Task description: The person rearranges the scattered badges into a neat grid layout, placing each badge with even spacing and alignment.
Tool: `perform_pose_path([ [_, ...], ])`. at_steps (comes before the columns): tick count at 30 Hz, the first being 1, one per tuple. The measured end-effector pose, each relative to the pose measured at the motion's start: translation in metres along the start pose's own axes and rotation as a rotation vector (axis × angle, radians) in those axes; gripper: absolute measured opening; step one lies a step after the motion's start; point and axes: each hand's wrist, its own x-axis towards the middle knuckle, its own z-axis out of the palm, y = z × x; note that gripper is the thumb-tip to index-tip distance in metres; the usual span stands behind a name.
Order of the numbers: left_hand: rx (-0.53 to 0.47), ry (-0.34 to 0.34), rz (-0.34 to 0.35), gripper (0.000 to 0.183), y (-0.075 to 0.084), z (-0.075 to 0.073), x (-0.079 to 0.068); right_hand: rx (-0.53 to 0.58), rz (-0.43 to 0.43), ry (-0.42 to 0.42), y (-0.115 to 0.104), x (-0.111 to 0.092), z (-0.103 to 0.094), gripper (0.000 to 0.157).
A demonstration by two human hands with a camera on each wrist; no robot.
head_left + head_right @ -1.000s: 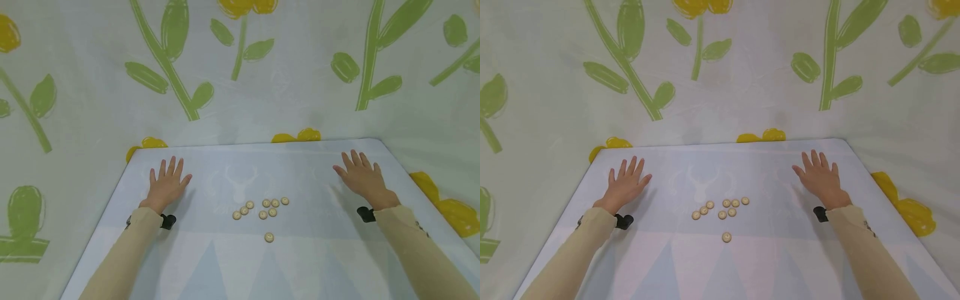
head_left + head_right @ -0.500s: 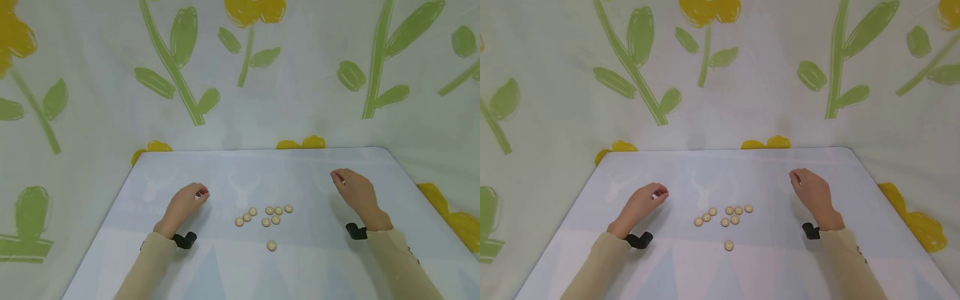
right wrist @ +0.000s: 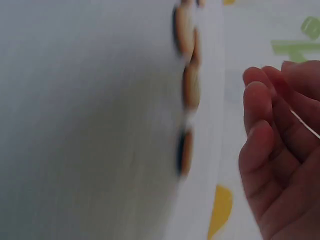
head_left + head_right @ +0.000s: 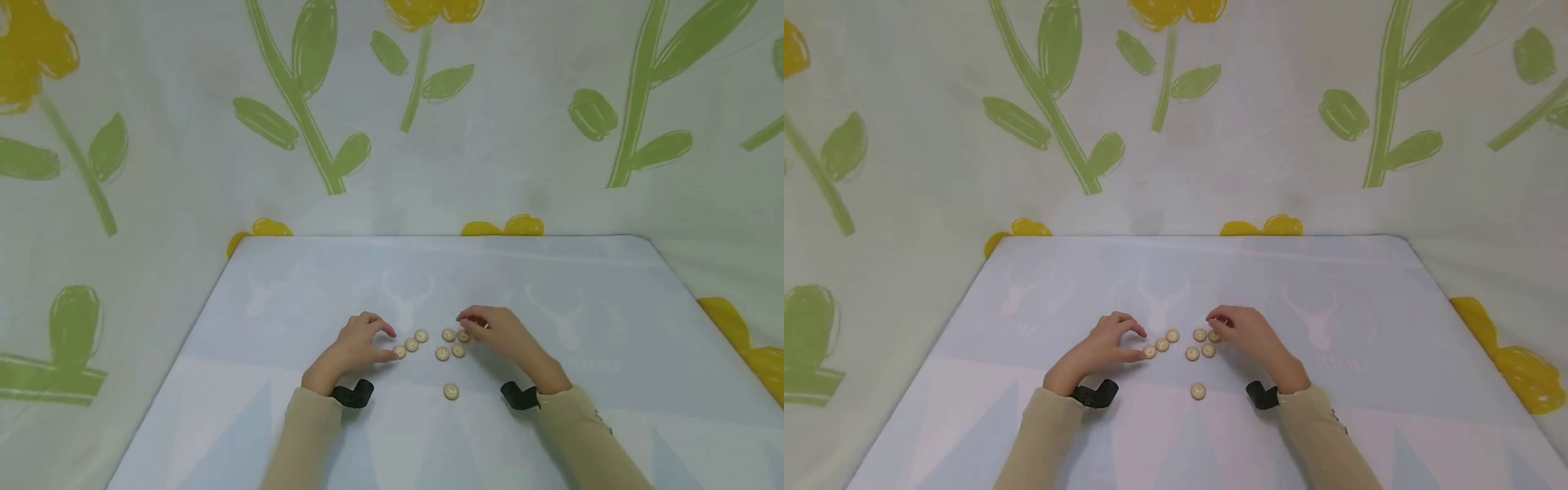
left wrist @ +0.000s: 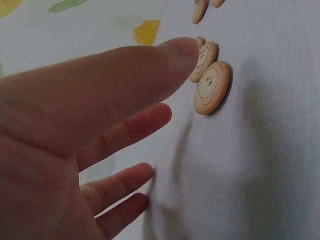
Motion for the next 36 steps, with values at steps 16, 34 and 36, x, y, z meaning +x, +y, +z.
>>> perform_pose_path([
  [16,0.008,0.032,0.001,0.027,-0.002,0.018,0.01,0.025,-0.02,-0.189,-0.049,0.02,0.041,0.022],
  [34,-0.023,0.025,0.063,0.022,-0.008,0.012,0.012,-0.141,-0.02,-0.072,-0.057,0.025,0.065,0.013],
  [36,-0.045,0.016,0.069,0.022,-0.009,0.012,0.012,-0.149,-0.021,-0.061,-0.057,0.024,0.064,0.013],
])
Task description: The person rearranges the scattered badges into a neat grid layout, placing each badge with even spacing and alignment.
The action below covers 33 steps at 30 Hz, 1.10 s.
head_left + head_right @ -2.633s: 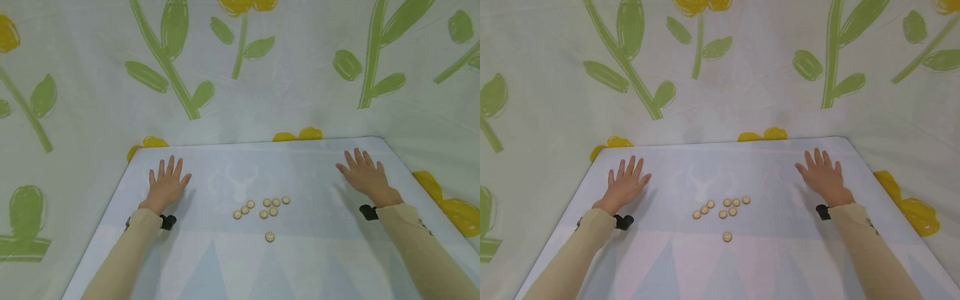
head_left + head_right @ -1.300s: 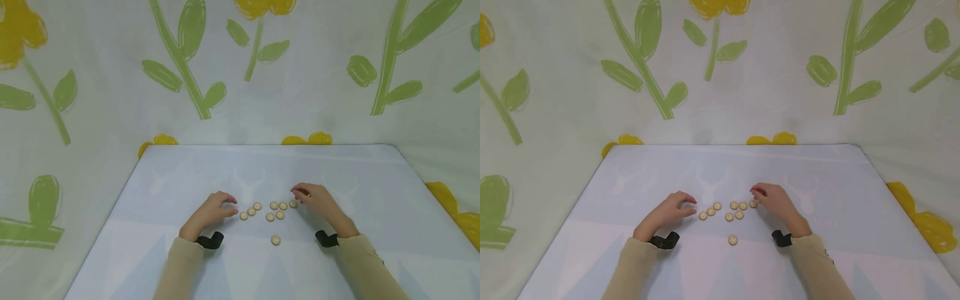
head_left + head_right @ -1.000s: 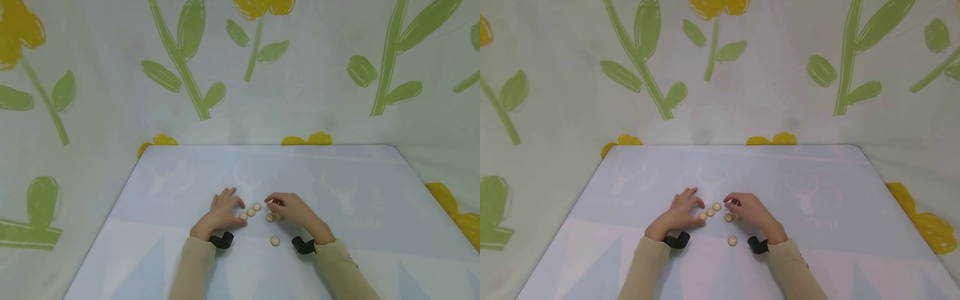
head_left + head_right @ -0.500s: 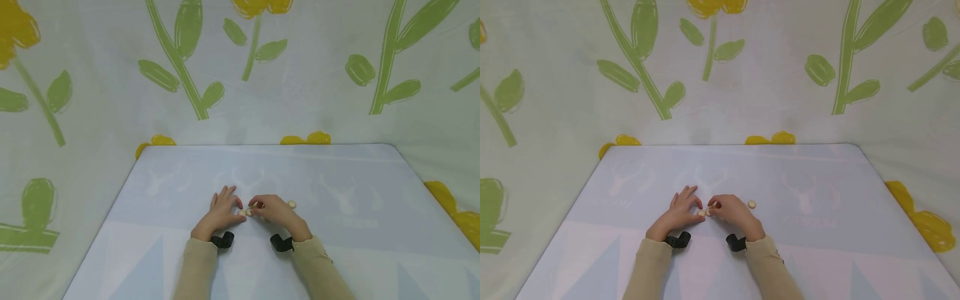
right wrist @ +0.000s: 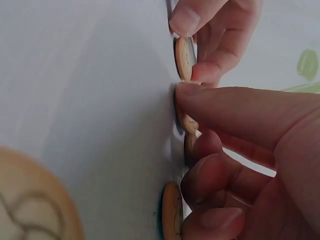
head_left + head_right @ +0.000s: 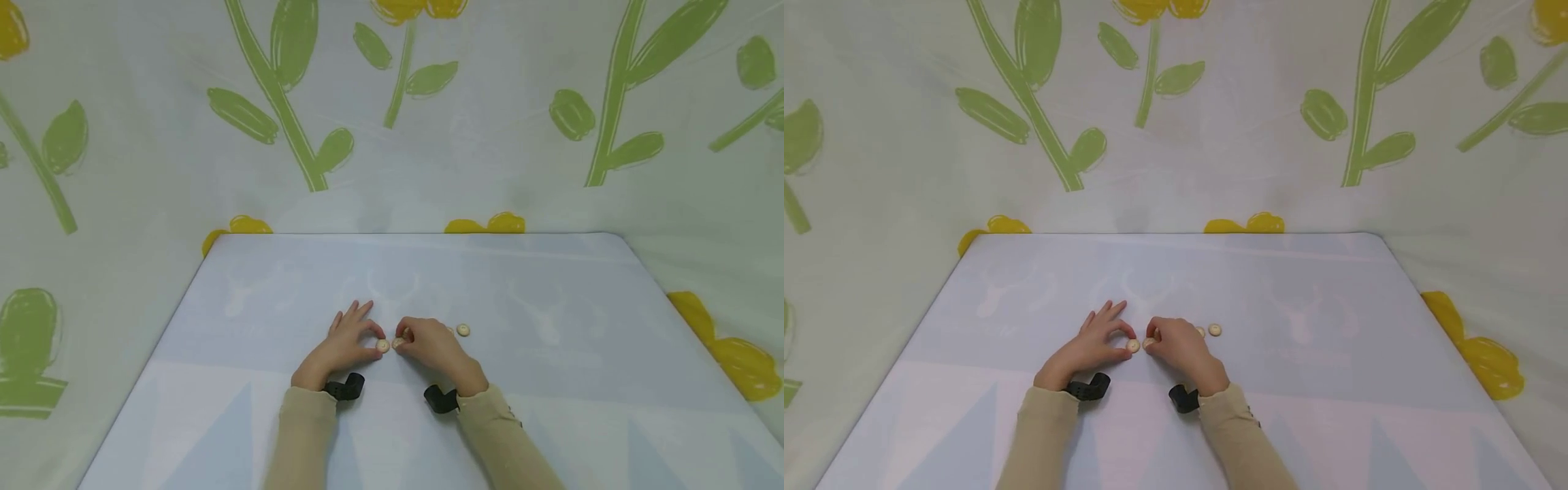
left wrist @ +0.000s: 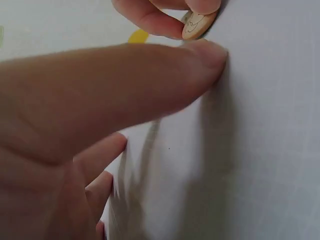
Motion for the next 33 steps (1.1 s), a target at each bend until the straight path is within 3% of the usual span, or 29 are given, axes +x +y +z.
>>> perform_pose_path([
  [11,-0.036,0.017,0.013,0.017,-0.002,0.002,-0.0014,-0.026,-0.025,0.026,-0.0052,-0.003,-0.0004,0.014],
  [23,-0.006,0.028,-0.012,0.018,-0.0041,0.0046,0.0001,0.136,-0.094,-0.028,0.0019,0.0018,0.0015,0.012],
  [33,0.006,0.045,0.004,0.017,-0.0058,0.0047,0.0009,0.194,-0.005,0.054,0.0035,0.0058,0.0022,0.015],
])
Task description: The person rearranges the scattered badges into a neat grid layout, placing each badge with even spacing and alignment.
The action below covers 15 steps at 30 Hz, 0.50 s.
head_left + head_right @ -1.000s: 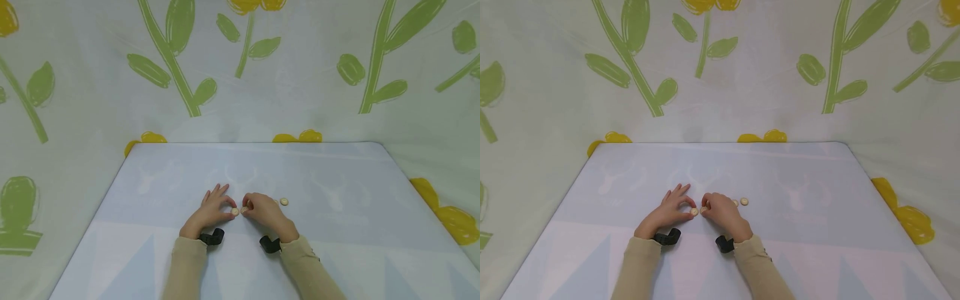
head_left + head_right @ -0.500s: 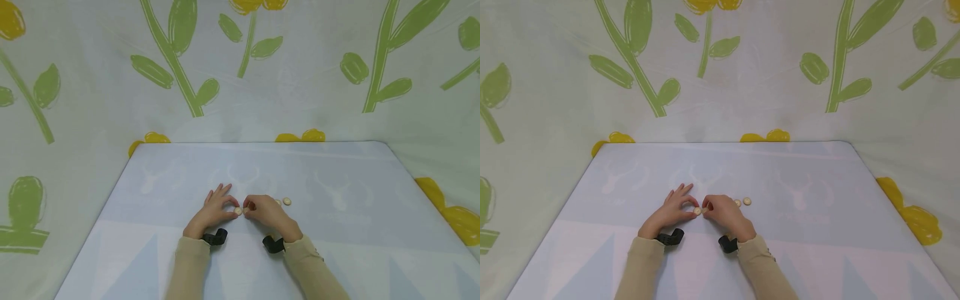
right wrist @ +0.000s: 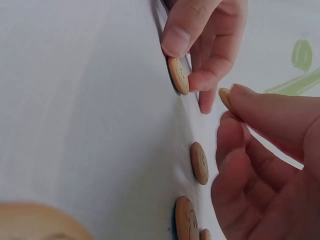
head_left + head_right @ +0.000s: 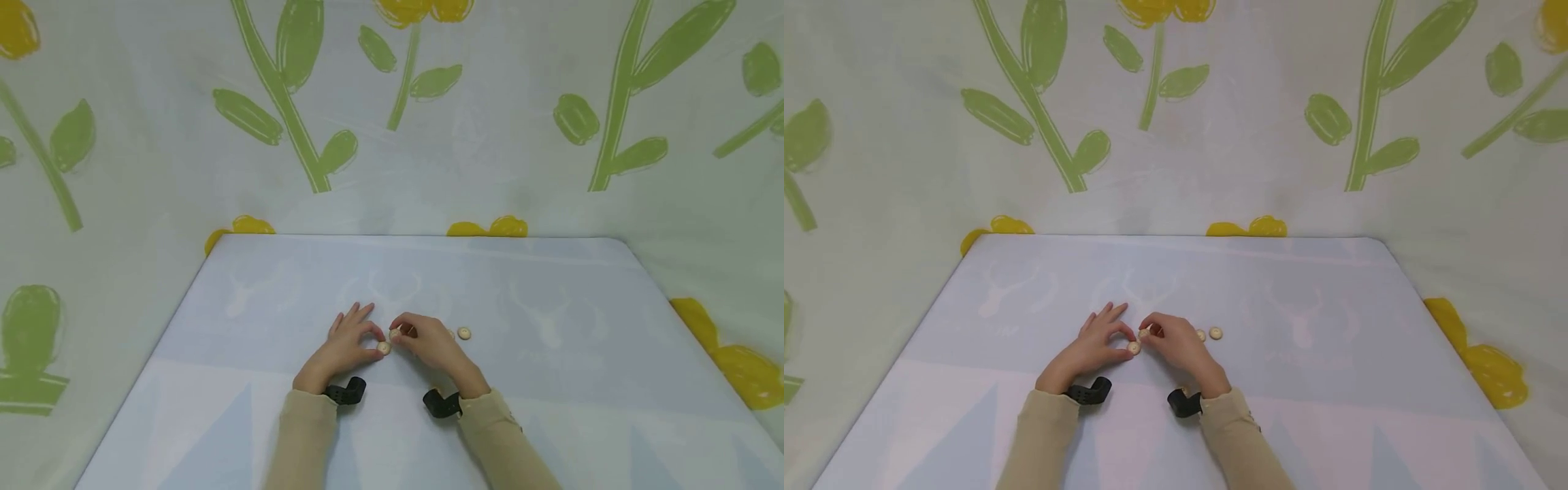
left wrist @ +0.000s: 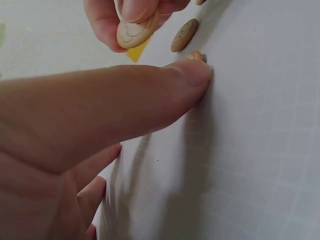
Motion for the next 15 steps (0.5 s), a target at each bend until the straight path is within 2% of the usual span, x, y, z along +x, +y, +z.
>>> perform_pose_path([
  [3,0.003,0.005,-0.007,0.017,-0.0009,-0.0025,-0.0011,0.027,0.014,0.028,-0.0016,0.0017,-0.0001,0.016],
  [9,-0.02,0.009,0.01,0.015,-0.0004,-0.0033,0.0009,0.12,0.102,0.073,-0.001,0.0055,-0.0065,0.013],
  [15,-0.036,0.002,-0.003,0.014,0.0001,0.0014,0.0014,0.147,0.14,0.089,0.0055,0.0076,-0.008,0.013],
])
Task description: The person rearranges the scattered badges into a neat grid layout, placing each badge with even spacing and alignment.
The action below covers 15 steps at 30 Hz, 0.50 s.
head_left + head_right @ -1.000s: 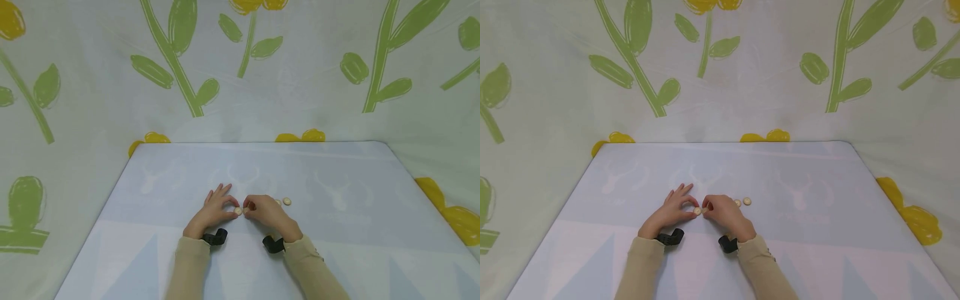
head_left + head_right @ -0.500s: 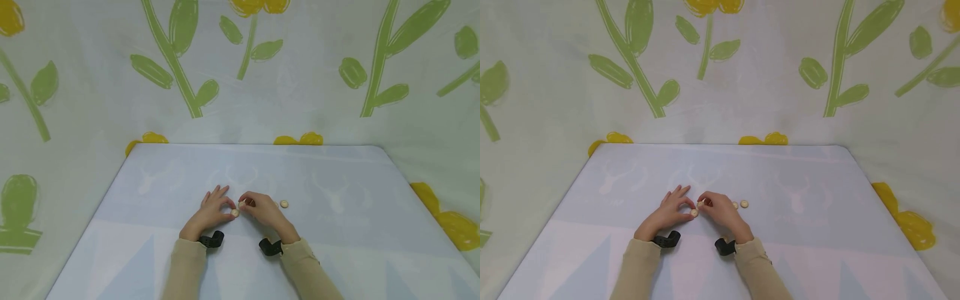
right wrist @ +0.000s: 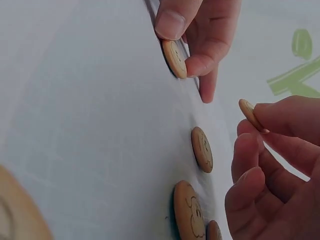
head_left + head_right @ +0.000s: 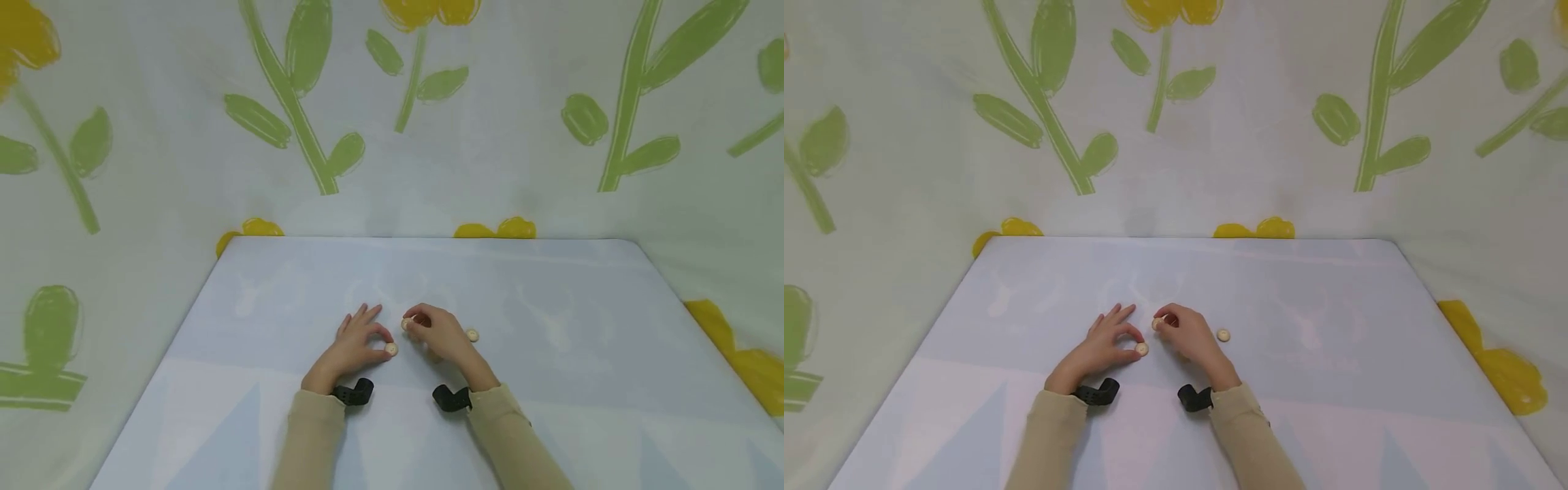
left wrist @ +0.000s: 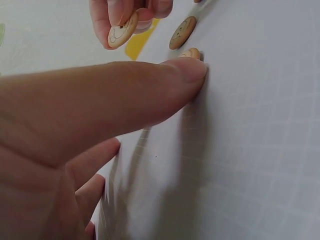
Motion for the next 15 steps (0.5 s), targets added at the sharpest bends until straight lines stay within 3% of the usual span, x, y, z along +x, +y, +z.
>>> perform_pose_path([
  [6,0.014,0.0,0.018,0.014,0.001,0.004,-0.001,0.06,0.038,0.029,0.007,0.004,0.004,0.015],
  [15,0.023,0.001,0.001,0.015,0.002,-0.002,-0.003,0.093,0.02,0.037,0.001,0.015,0.006,0.016],
])
